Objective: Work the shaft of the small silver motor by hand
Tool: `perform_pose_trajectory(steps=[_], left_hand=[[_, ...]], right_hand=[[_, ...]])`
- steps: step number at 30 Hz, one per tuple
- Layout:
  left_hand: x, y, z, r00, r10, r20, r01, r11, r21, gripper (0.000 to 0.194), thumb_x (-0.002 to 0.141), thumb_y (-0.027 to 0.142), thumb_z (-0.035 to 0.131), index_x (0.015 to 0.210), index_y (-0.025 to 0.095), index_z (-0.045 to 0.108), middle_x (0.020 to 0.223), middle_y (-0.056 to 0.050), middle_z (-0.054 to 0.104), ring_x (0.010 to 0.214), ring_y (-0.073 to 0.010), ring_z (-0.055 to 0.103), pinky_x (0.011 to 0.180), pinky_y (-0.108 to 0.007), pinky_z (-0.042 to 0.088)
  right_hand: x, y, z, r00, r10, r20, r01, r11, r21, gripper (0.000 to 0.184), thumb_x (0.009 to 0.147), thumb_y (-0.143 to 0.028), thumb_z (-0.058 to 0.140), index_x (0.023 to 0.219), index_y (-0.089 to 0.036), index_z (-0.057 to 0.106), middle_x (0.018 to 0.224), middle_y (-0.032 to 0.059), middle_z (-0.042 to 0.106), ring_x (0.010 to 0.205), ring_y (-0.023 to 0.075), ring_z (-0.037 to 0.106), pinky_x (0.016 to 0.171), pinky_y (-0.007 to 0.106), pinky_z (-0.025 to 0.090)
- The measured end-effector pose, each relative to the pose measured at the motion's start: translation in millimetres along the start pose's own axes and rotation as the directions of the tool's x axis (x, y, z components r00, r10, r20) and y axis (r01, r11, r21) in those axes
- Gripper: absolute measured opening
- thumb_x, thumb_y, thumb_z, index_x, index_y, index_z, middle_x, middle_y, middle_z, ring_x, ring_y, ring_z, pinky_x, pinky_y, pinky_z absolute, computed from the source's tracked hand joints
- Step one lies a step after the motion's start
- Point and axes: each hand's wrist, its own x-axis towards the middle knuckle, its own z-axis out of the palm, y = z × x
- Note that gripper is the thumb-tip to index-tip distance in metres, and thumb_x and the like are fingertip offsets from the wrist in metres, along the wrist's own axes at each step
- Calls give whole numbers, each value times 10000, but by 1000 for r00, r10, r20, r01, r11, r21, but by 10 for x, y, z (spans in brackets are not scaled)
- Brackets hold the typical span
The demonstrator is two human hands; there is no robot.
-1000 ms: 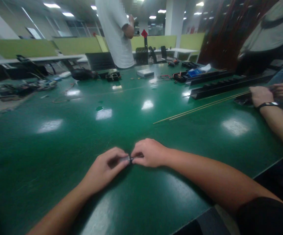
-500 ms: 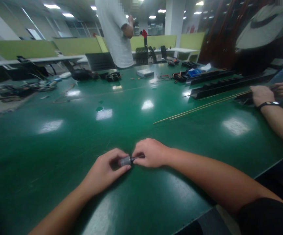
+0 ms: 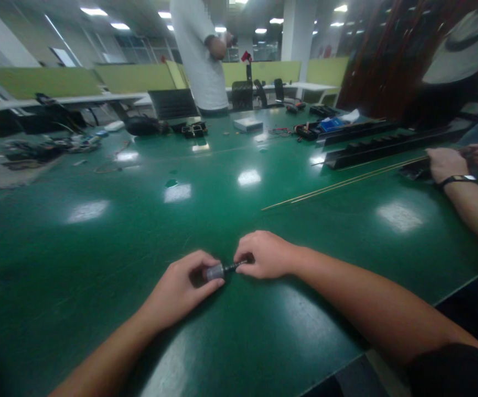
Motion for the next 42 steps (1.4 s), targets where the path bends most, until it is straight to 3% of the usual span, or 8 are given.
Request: perform_pose_trajectory(steps=[26,31,37,42], left_hand=[[-3,4,-2,1000,8,-12,-8,1000,12,166,816,334,682,879,187,637,839,-24,645,749,-184,602,690,-289,460],[-1,-3,23,1000,17,-16,-17,1000,0,153,811,309,687,896,190,639,846,-24,642,756,-183,601,686,-286,458],[1,-12,2,998,60,-27,-61,998,-29,151,841,328,663,891,185,655,837,-33,650,761,-179,597,692,-282,469],[28,-2,-25,999,33,-16,-34,997,-67,174,886,345,614,890,183,677,831,-34,668,750,-171,612,687,-272,479]], right_hand=[[-70,153,-268,988,97,123,-109,989,97,131,765,-213,692,862,-143,747,774,30,673,679,123,601,643,235,460],[-20,81,-130,992,76,102,-90,986,140,159,799,-270,698,884,-145,747,789,36,677,691,123,603,647,233,453],[99,-66,163,999,-8,-44,11,998,62,133,818,-262,684,893,-165,736,788,35,674,712,136,581,664,246,414],[97,-59,168,998,-32,-52,34,999,42,151,836,-275,669,916,-164,732,808,45,682,750,149,599,699,255,425]])
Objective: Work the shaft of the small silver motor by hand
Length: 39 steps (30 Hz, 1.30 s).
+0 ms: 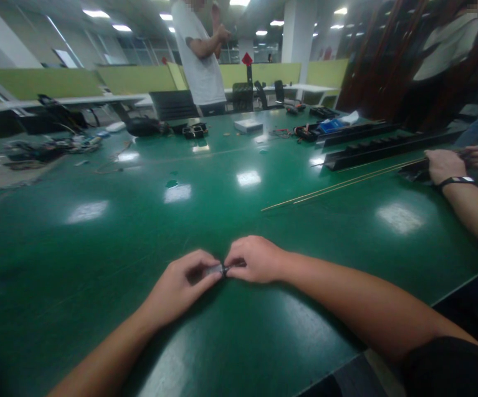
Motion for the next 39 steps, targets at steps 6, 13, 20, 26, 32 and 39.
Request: perform_pose_trajectory(steps=[6,13,20,26,32,39], left_hand=[[2,12,12,1000,-28,9,28,1000,9,157,844,326,661,913,187,679,827,-28,667,737,-172,613,671,-270,474],[-15,10,21,999,-31,18,31,999,17,155,837,325,670,903,185,668,836,-23,656,754,-174,609,685,-277,466],[-7,5,25,999,-37,26,37,999,18,162,836,333,669,887,180,651,820,-17,639,735,-169,597,668,-273,453],[-16,16,21,998,-45,33,44,999,16,162,830,328,677,889,181,643,830,-13,633,746,-169,596,679,-277,453],[-14,13,24,998,-42,36,42,999,14,155,836,326,674,891,184,640,835,-11,630,757,-170,593,688,-280,450],[-24,13,17,999,-41,35,40,999,18,157,839,326,672,903,186,639,841,-10,629,757,-169,593,693,-284,451]], right_hand=[[-15,7,-19,1000,2,7,-2,1000,3,147,820,-260,677,912,-159,734,809,46,686,757,154,608,705,259,429],[-19,-4,-22,1000,-2,-2,2,1000,-1,140,808,-252,682,900,-161,734,791,36,676,734,146,593,690,255,421],[-42,9,-71,1000,-1,10,2,1000,-20,127,803,-251,685,869,-152,729,771,34,674,719,146,594,688,258,424],[-78,43,-102,1000,-3,14,3,1000,-24,121,806,-256,674,863,-160,721,771,26,669,718,140,593,695,259,435],[-92,52,-145,999,8,37,-7,999,-33,117,803,-254,670,861,-164,718,780,29,672,737,146,599,710,263,442],[-110,89,-231,997,29,78,-26,999,-39,100,787,-231,676,848,-164,719,772,25,666,717,140,589,693,260,442]])
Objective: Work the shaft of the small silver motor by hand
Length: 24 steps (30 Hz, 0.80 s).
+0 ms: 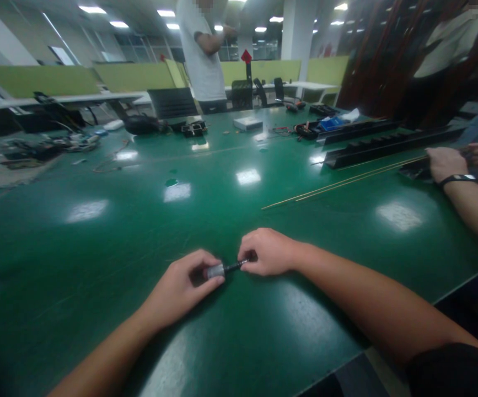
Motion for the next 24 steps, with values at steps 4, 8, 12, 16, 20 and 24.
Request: perform_pose_trajectory(steps=[4,8,12,16,20,24], left_hand=[[0,7,-2,1000,-5,5,5,1000,-11,152,844,326,666,896,186,637,825,-5,624,737,-163,590,676,-277,449],[8,9,2,1000,-11,7,11,1000,-10,155,838,326,673,899,188,639,827,-5,626,736,-165,591,673,-277,450],[5,-1,8,1000,-9,3,9,1000,-1,161,834,334,678,900,192,642,831,-8,630,741,-169,593,677,-281,452],[-6,0,7,1000,-11,3,11,1000,2,165,835,340,675,898,192,639,830,-11,632,735,-171,594,672,-282,452],[-8,4,7,1000,-1,-4,1,1000,1,164,835,337,673,894,189,636,833,-13,636,738,-171,596,681,-283,455],[2,4,8,1000,2,-8,-2,1000,2,169,834,339,675,891,185,635,821,-13,634,731,-171,594,673,-281,454]], right_hand=[[-8,11,-35,1000,8,18,-8,1000,-3,93,786,-228,674,834,-164,721,769,20,667,714,136,590,702,262,446],[-22,33,-69,999,28,40,-28,1000,-1,110,781,-235,680,846,-162,730,766,23,668,709,135,596,695,259,449],[-38,58,-107,997,50,53,-50,999,-2,118,773,-219,675,855,-157,733,770,23,668,700,130,597,672,247,450],[-52,78,-159,996,51,70,-49,998,-36,115,761,-202,670,845,-159,735,766,23,670,705,135,600,690,256,453],[-59,85,-206,996,43,77,-37,996,-80,114,752,-188,662,837,-162,734,779,25,681,723,142,604,717,268,454],[-57,71,-215,994,48,93,-44,998,-49,118,749,-188,670,838,-157,740,768,27,679,711,137,609,711,261,457]])
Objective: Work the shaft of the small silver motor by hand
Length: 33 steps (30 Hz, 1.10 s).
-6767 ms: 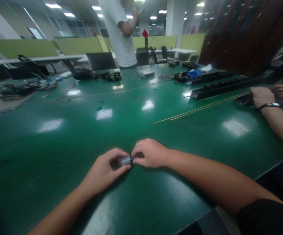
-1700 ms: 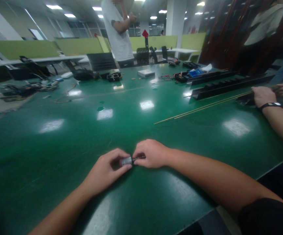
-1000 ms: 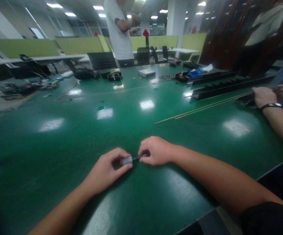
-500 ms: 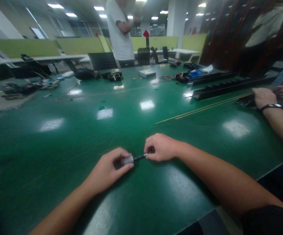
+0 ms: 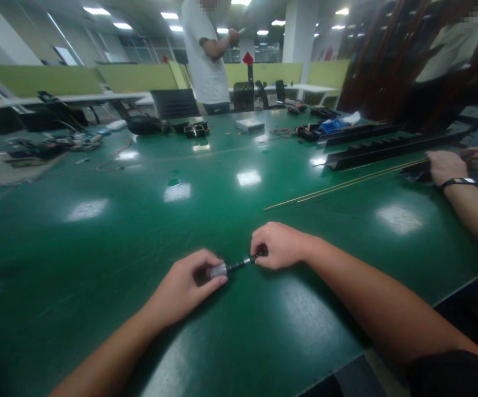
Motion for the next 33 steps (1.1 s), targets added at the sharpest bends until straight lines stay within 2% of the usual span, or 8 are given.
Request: perform_pose_trajectory(steps=[5,8,11,15,20,25,33], left_hand=[[-7,4,-4,1000,12,4,-12,1000,-7,153,836,324,670,890,185,635,822,-15,635,729,-170,594,672,-280,457],[-14,-2,8,1000,29,-1,-29,1000,2,144,838,314,668,897,187,636,830,-19,635,735,-172,592,674,-281,458],[-14,-13,22,997,76,-23,-76,997,9,123,825,263,678,915,189,638,881,-31,637,795,-180,594,719,-290,462],[-12,-16,10,992,117,-39,-118,993,-13,121,827,249,681,925,187,644,929,-44,635,838,-182,592,753,-292,467],[9,-8,-7,996,91,-16,-92,994,-61,138,910,305,597,923,184,663,897,-43,645,810,-169,599,737,-281,472],[17,-5,-4,998,52,-19,-53,998,-37,159,867,322,646,946,186,667,859,-35,651,771,-172,605,702,-277,477],[7,7,-3,999,53,-1,-53,998,-15,130,823,280,676,912,187,659,849,-32,653,772,-177,613,701,-277,481]], right_hand=[[4,-19,32,1000,14,-5,-14,997,71,125,764,-201,678,854,-151,746,767,31,676,694,132,609,667,247,460],[45,-52,120,1000,2,-13,0,991,133,136,788,-241,682,867,-150,745,779,33,676,695,130,608,656,242,458],[125,-117,260,996,-28,-84,40,988,152,159,806,-274,687,892,-152,740,788,34,678,699,128,600,665,244,444],[198,-187,386,984,-65,-165,78,994,77,138,808,-255,688,898,-162,733,782,30,671,712,135,581,674,251,416],[180,-184,374,982,-86,-170,97,994,55,144,829,-274,676,901,-162,732,789,35,677,728,141,590,692,257,416],[177,-188,365,984,-98,-151,107,993,52,141,825,-260,674,908,-163,733,790,39,685,734,148,605,704,263,430],[170,-181,385,980,-109,-165,121,991,62,139,813,-262,679,901,-167,731,792,39,689,739,151,611,710,268,440]])
